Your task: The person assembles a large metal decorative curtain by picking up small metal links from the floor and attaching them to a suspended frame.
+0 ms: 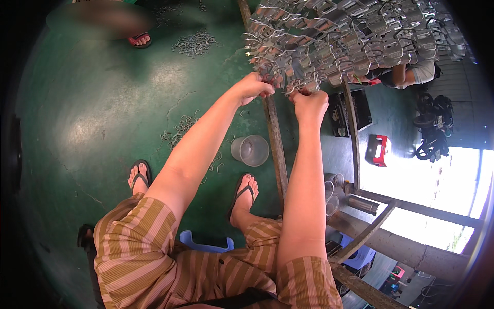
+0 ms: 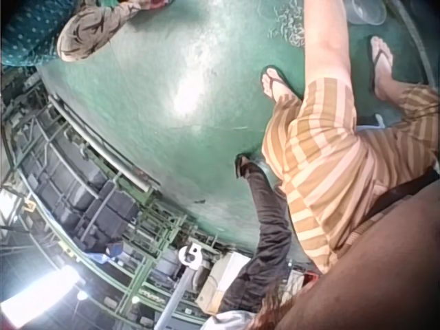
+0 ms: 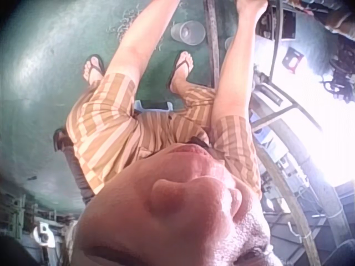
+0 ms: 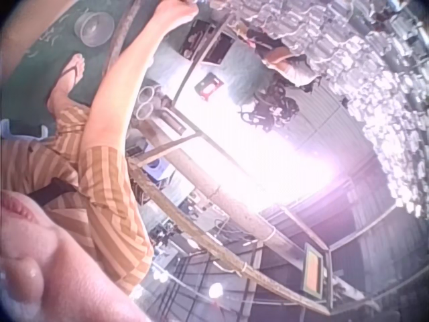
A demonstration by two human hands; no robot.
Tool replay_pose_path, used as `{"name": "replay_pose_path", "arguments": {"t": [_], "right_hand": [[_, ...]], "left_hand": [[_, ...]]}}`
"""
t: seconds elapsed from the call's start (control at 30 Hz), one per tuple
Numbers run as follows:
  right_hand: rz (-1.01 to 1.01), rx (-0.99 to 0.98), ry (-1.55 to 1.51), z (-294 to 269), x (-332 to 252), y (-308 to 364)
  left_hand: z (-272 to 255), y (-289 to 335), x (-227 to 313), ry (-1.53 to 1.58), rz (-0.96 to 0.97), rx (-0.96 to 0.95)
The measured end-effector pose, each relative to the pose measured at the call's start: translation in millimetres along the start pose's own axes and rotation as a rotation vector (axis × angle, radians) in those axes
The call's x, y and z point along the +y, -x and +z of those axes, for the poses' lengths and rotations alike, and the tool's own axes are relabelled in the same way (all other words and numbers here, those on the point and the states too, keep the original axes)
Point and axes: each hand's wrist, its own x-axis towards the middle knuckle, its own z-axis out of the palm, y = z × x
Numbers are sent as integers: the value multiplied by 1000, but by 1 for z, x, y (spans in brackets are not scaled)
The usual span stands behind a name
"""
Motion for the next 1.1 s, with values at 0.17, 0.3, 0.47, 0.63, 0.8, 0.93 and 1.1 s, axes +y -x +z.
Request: {"name": "replay_pose_path", "arguments": {"t": [0.17,0.3,0.47,0.63,0.8,0.93,1.1], "right_hand": [[8,-14,12,1,-10,5],[12,-20,28,1,-12,3],[11,-9,-38,1,-11,5],[57,1,-20,-2,-16,12],[60,-28,-50,-2,-10,14],[32,-37,-35,-3,-5,14],[24,-54,-32,-4,-4,15]], "left_hand": [[1,-1,0,35,-20,0],[-3,-2,2,195,-31,-39],[2,5,6,379,-237,4],[13,10,1,409,-302,56],[20,14,-8,479,-302,112],[27,15,-14,527,-295,116],[29,17,-16,531,-298,115]]}}
